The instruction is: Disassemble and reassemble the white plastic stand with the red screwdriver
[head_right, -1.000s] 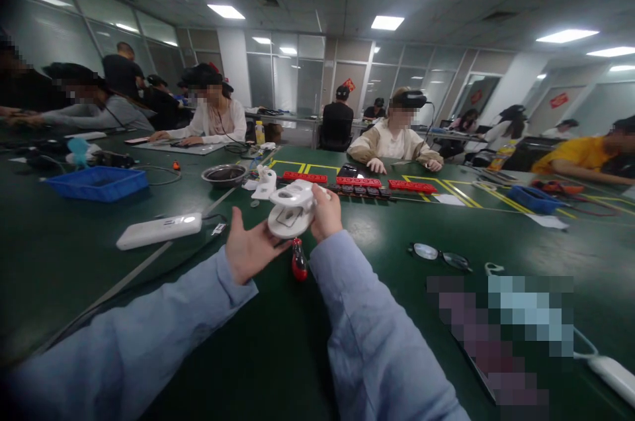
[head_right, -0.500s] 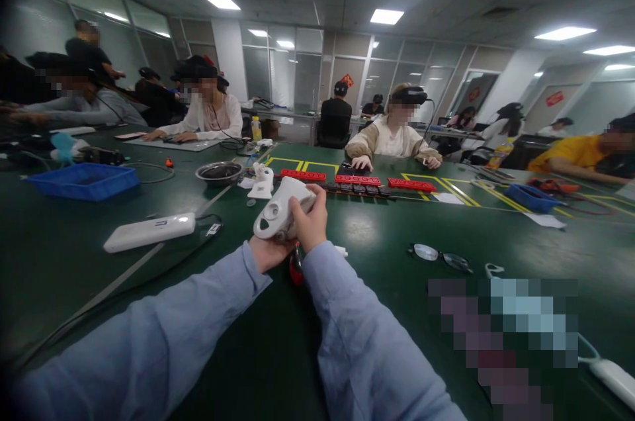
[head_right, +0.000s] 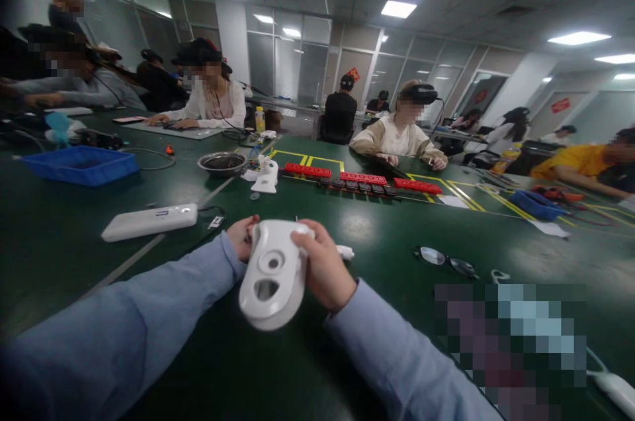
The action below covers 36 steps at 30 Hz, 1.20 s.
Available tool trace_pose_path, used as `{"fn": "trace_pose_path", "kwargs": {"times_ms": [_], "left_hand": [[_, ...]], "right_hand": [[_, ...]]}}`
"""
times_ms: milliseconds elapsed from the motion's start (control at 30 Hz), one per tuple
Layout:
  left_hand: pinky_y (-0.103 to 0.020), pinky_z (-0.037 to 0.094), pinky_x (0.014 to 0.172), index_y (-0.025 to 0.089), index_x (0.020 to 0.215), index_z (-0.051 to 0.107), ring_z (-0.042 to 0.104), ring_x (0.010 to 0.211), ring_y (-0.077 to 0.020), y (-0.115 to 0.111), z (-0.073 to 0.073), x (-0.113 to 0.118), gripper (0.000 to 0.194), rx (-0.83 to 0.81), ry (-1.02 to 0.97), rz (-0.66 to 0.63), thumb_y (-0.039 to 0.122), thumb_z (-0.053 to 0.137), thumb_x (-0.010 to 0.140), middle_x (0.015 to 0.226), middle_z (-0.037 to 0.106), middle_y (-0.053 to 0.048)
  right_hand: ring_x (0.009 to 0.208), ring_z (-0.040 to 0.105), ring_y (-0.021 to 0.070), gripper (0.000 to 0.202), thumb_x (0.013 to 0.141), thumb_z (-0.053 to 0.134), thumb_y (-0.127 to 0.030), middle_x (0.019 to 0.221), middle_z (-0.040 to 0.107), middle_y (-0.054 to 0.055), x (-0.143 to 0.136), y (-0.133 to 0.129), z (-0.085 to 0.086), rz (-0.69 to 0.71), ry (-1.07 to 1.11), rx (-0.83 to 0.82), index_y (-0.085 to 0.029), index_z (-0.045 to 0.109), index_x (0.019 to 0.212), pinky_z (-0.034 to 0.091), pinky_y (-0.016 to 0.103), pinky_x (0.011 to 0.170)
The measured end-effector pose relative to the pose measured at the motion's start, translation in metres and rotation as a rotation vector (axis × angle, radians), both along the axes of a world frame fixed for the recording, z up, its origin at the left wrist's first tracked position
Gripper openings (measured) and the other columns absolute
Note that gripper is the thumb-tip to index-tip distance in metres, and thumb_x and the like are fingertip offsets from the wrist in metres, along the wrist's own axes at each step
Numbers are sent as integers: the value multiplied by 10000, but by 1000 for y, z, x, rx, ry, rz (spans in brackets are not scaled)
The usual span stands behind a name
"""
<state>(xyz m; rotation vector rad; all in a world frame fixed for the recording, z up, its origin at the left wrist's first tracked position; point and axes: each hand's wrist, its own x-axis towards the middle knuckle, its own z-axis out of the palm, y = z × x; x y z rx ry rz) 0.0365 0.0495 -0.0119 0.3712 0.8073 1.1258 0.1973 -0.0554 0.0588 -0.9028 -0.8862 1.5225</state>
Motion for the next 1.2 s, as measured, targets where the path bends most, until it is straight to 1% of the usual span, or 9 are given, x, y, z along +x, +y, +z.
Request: {"fn": "trace_pose_path", "kwargs": {"times_ms": [100, 200, 367, 433, 600, 733, 867, 1033, 1200], "left_hand": [[-143, 248, 321, 145, 733, 479, 279, 312, -34, 1, 7, -21, 317, 79, 32, 20, 283, 250, 903, 414, 316, 88], [-146, 174, 288, 165, 674, 458, 206, 261, -46, -4, 13, -28, 365, 168, 99, -58, 330, 217, 893, 327, 218, 99], [-160, 97, 268, 130, 733, 572, 183, 211, -45, -12, 18, -27, 286, 247, 316, -301, 311, 384, 851, 263, 284, 83], [-172, 131, 279, 117, 816, 610, 227, 230, -53, -16, 21, -33, 299, 333, 450, -443, 377, 463, 805, 274, 326, 71], [-181, 198, 350, 156, 1228, 432, 300, 345, -61, -35, 29, -61, 840, 642, 836, -957, 457, 726, 501, 401, 411, 96], [-214, 411, 577, 152, 1328, 241, 566, 675, -161, -50, 26, -69, 1126, 731, 946, -1168, 340, 802, 369, 712, 617, 31], [-299, 368, 881, 146, 1331, 197, 491, 1061, -239, -55, 24, -61, 1156, 754, 905, -1247, 387, 794, 370, 1132, 566, -70], [-294, 372, 876, 185, 1287, 270, 509, 1035, -233, -65, 32, -45, 1102, 862, 1082, -1210, 396, 792, 339, 1127, 569, -48], [-243, 420, 618, 231, 1203, 409, 589, 718, -192, -79, 41, -31, 884, 924, 1377, -1049, 394, 758, 407, 832, 631, 10]], "right_hand": [[589, 511, 109, 428, 577, 678, -277, 715, 531, -19, -21, -12, -39, 115, -26, -175, -181, 437, 917, 406, 224, 554], [675, 532, 129, 343, 669, 607, -335, 776, 538, 6, -31, -14, -52, 145, -275, -105, -178, 447, 928, 422, 251, 629], [719, 556, 222, 346, 825, 417, -433, 757, 585, 69, -5, -6, -8, 51, -1444, 354, -187, 494, 1057, 387, 330, 635], [667, 554, 209, 312, 851, 371, -419, 710, 591, 63, 21, 5, 10, 6, -1657, 381, -195, 551, 973, 371, 307, 595], [813, 557, 201, 350, 629, 678, -284, 863, 616, 53, 89, 42, 0, 136, -1597, 345, -192, 595, 957, 384, 273, 696], [810, 565, 228, 255, 507, 728, -187, 790, 625, 58, 104, 58, -25, 77, -1475, 283, -168, 627, 740, 401, 298, 716], [850, 573, 200, 262, 727, 552, -341, 915, 613, 74, 80, 50, -14, -42, -1235, 312, -166, 545, 922, 438, 309, 706], [732, 593, 165, 368, 671, 623, -429, 855, 617, 56, 21, 8, 1, 233, -517, 239, -163, 507, 897, 466, 285, 628], [634, 538, 144, 286, 614, 686, -380, 686, 575, 6, -9, -8, -11, 288, -748, 332, -156, 579, 756, 431, 270, 584]]}}
